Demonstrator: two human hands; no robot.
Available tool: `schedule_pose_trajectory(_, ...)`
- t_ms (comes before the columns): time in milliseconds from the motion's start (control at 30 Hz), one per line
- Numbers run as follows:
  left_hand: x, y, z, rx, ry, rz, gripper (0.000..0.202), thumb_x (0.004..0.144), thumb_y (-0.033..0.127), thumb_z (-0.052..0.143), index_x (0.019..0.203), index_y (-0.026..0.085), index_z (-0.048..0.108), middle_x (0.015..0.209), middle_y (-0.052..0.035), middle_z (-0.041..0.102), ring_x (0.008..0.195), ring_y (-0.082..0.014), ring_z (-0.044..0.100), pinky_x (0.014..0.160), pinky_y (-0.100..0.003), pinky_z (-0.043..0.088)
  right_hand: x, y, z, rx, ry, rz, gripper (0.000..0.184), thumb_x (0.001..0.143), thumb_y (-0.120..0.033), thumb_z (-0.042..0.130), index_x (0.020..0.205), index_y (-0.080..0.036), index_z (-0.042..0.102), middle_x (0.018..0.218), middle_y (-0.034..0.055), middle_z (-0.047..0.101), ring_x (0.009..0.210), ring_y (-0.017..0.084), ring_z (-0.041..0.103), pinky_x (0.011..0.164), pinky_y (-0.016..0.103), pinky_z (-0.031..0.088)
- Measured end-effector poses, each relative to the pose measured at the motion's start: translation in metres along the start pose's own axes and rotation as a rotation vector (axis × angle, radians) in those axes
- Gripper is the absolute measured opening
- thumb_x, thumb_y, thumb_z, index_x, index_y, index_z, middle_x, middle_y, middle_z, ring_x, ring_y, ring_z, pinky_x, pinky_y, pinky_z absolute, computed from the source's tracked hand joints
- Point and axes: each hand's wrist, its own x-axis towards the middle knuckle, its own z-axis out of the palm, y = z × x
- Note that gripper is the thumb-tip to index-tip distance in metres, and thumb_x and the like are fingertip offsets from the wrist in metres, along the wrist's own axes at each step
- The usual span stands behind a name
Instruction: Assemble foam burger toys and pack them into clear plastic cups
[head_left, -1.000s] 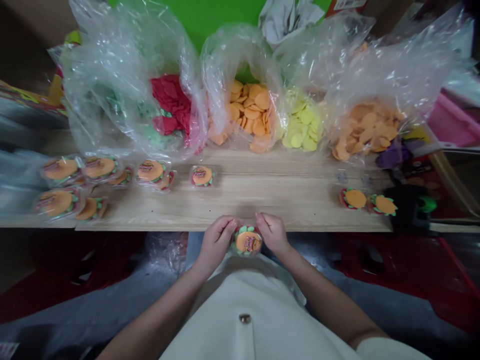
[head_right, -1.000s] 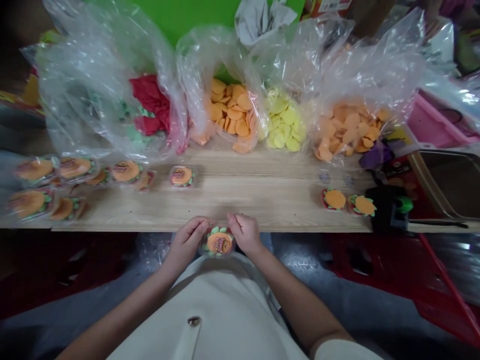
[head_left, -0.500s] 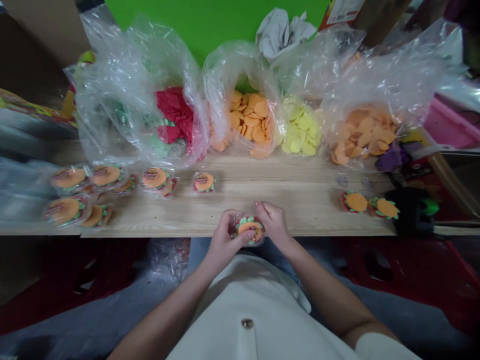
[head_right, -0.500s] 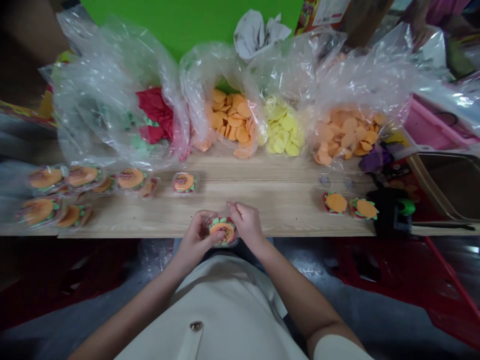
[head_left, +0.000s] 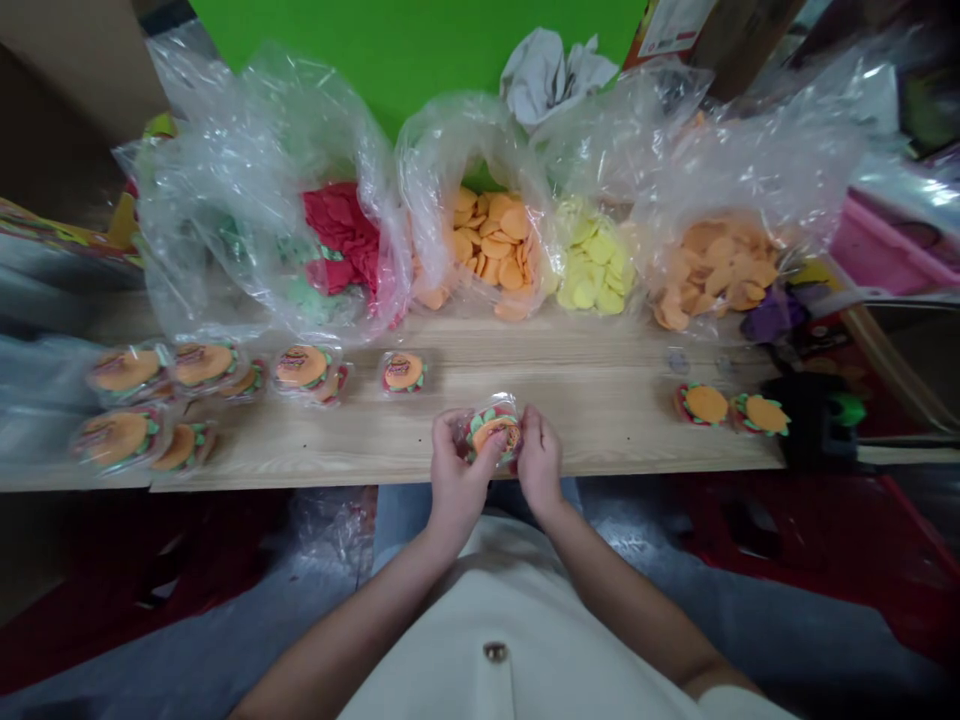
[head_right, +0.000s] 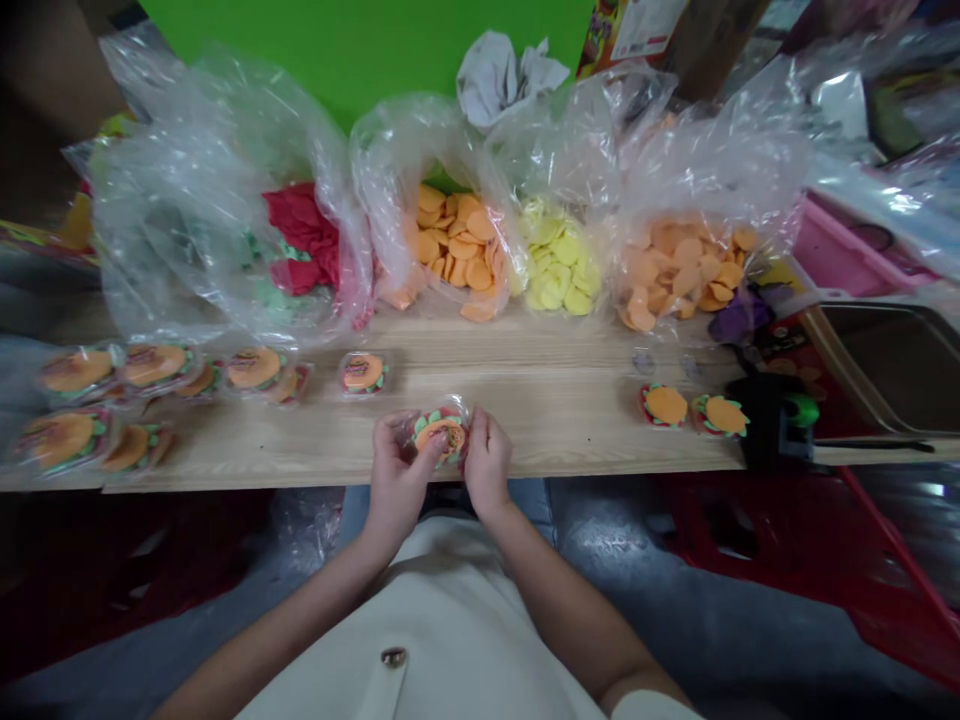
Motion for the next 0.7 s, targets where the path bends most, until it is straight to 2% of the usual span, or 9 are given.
schedule_pose_trajectory(167, 0.001, 0.0, -0.001, -0.036, -0.003, 0.004, 0.037, 0.072, 0.026, 0.064, 0.102, 0.021, 0.041, 0.1, -0.0033, 0.049, 0.091, -0.014, 0.053, 0.081, -0.028, 0.044, 0.004, -0.001, -0.002, -0.019, -0.023, -0.026, 0.043, 0.087, -0.052, 0.03, 0.061, -0.02, 0.041, 0.051, -0.005, 0.041, 0.047, 0.01, 0.038, 0.047, 0.022, 0.033)
schedule_pose_trajectory(300, 0.003, 0.001, -0.01, -0.04, -0.064, -0.021, 0.039, 0.07, 0.027, 0.066, 0.101, 0.021, 0.042, 0.097, -0.0032, 0.051, 0.088, -0.0144, 0.054, 0.078, -0.028, 0.045, 0.013, -0.006, -0.011, -0.156, -0.129, -0.145, 0.038, 0.087, -0.048, 0.033, 0.062, -0.021, 0.041, 0.052, -0.0051, 0.04, 0.048, 0.01, 0.038, 0.049, 0.023, 0.031)
schedule_pose_trajectory(400, 0.002, 0.003, -0.016, 0.027, -0.193, -0.04, 0.039, 0.068, 0.027, 0.068, 0.099, 0.021, 0.045, 0.095, -0.0023, 0.052, 0.085, -0.0142, 0.054, 0.077, -0.027, 0.045, 0.026, -0.017, -0.018, -0.243, -0.199, -0.256, 0.037, 0.086, -0.047, 0.034, 0.061, -0.021, 0.04, 0.056, -0.004, 0.042, 0.054, 0.011, 0.041, 0.054, 0.023, 0.032)
schedule_pose_trajectory(467, 0.001, 0.004, -0.019, 0.047, -0.277, -0.063, 0.039, 0.068, 0.027, 0.068, 0.098, 0.02, 0.046, 0.094, -0.002, 0.052, 0.084, -0.0142, 0.054, 0.075, -0.026, 0.045, 0.033, -0.023, -0.019, -0.283, -0.31, -0.281, 0.04, 0.085, -0.049, 0.036, 0.057, -0.02, 0.039, 0.052, -0.0046, 0.038, 0.052, 0.01, 0.038, 0.052, 0.023, 0.03)
schedule_pose_trajectory(567, 0.0, 0.006, -0.022, 0.016, -0.331, -0.11, 0.038, 0.067, 0.028, 0.068, 0.098, 0.019, 0.047, 0.093, -0.0019, 0.053, 0.082, -0.014, 0.054, 0.074, -0.026, 0.045, 0.037, -0.027, -0.019, -0.306, -0.448, -0.286, 0.045, 0.084, -0.049, 0.04, 0.05, -0.019, 0.035, 0.047, -0.0056, 0.03, 0.047, 0.009, 0.033, 0.048, 0.023, 0.025)
schedule_pose_trajectory(633, 0.001, 0.008, -0.025, -0.063, -0.369, -0.141, 0.039, 0.069, 0.03, 0.067, 0.101, 0.02, 0.049, 0.099, -0.0038, 0.054, 0.089, -0.0157, 0.054, 0.078, -0.027, 0.045, 0.036, -0.026, -0.019, -0.264, -0.43, -0.276, 0.045, 0.083, -0.048, 0.041, 0.05, -0.019, 0.034, 0.047, -0.0059, 0.028, 0.047, 0.008, 0.031, 0.047, 0.023, 0.024)
schedule_pose_trajectory(700, -0.001, 0.009, -0.029, -0.194, -0.372, -0.222, 0.04, 0.073, 0.035, 0.063, 0.107, 0.022, 0.049, 0.111, -0.0061, 0.052, 0.1, -0.0183, 0.052, 0.081, -0.029, 0.045, 0.035, -0.024, -0.019, -0.202, -0.36, -0.238, 0.045, 0.083, -0.049, 0.041, 0.05, -0.02, 0.034, 0.047, -0.0061, 0.028, 0.047, 0.008, 0.03, 0.046, 0.023, 0.025)
